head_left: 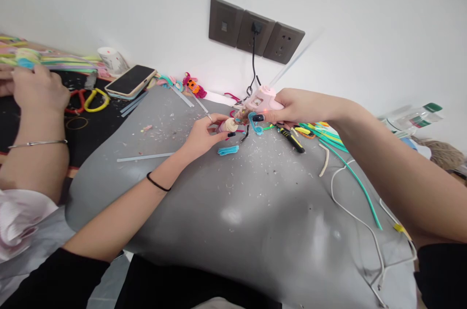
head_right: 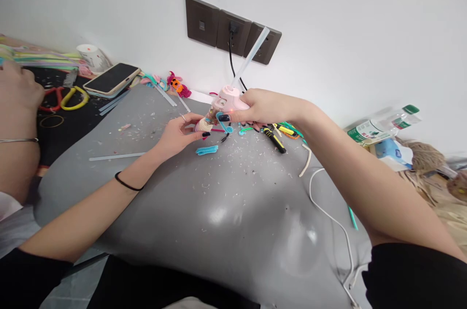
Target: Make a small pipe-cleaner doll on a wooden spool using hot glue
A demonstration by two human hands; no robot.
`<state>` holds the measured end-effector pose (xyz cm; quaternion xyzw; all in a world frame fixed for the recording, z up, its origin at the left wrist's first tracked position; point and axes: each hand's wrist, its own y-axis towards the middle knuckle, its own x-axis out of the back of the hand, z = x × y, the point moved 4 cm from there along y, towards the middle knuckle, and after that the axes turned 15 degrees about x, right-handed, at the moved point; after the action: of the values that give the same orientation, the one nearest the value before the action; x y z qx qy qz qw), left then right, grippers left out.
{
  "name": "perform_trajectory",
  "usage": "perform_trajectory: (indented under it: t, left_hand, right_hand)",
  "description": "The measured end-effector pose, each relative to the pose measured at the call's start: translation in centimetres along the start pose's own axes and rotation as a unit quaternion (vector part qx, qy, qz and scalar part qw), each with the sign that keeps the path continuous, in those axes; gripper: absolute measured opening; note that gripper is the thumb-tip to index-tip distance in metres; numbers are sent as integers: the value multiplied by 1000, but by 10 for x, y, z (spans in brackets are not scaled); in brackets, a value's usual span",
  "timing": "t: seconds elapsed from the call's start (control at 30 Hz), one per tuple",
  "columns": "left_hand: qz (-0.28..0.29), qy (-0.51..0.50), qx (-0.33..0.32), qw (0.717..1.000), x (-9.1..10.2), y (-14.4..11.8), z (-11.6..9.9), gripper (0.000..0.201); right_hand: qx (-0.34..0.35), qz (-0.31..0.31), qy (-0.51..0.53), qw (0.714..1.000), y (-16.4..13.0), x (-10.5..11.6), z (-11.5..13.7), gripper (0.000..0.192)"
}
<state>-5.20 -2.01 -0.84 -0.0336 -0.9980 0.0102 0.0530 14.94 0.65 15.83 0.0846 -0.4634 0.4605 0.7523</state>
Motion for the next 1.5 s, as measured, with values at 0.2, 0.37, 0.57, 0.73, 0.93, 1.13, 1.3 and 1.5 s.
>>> perform_trajectory:
  t: [0.2, 0.37, 0.57, 0.73, 0.93, 1.13, 1.3, 1.5]
  left_hand:
    - [-1, -2, 4, 1000, 0, 0, 1, 42]
    - [0, -3, 2, 1000, 0, 0, 1, 43]
    - [3, 3, 1, 1000, 0, 0, 2, 43]
    - [3, -1, 0, 1000, 0, 1, 3, 42]
    - [3, 0, -4, 1000, 0, 1, 2, 41]
    - [3, 3, -4, 1000, 0, 1, 2, 41]
    - [1, 6, -6, 1000, 0, 1, 3, 43]
    - [0, 10, 0, 1000, 0, 0, 2, 43]
  right_hand:
    - [-3, -2, -5, 1000, 0, 0, 3, 42]
    - [-6, -3, 4, 1000, -1, 0, 0, 45]
    - [-7, -12, -3, 1000, -3, 1, -4, 47]
    - [-9, -5, -8, 1000, -3, 0, -3, 49]
    - [-12, -2, -29, 999, -4, 2, -2, 52]
    - [-8, -10, -32, 999, -3, 4, -1, 50]
    - [-2, -17, -44, 999, -1, 4, 0, 48]
    - [7, -26, -47, 999, 2, 5, 2, 47]
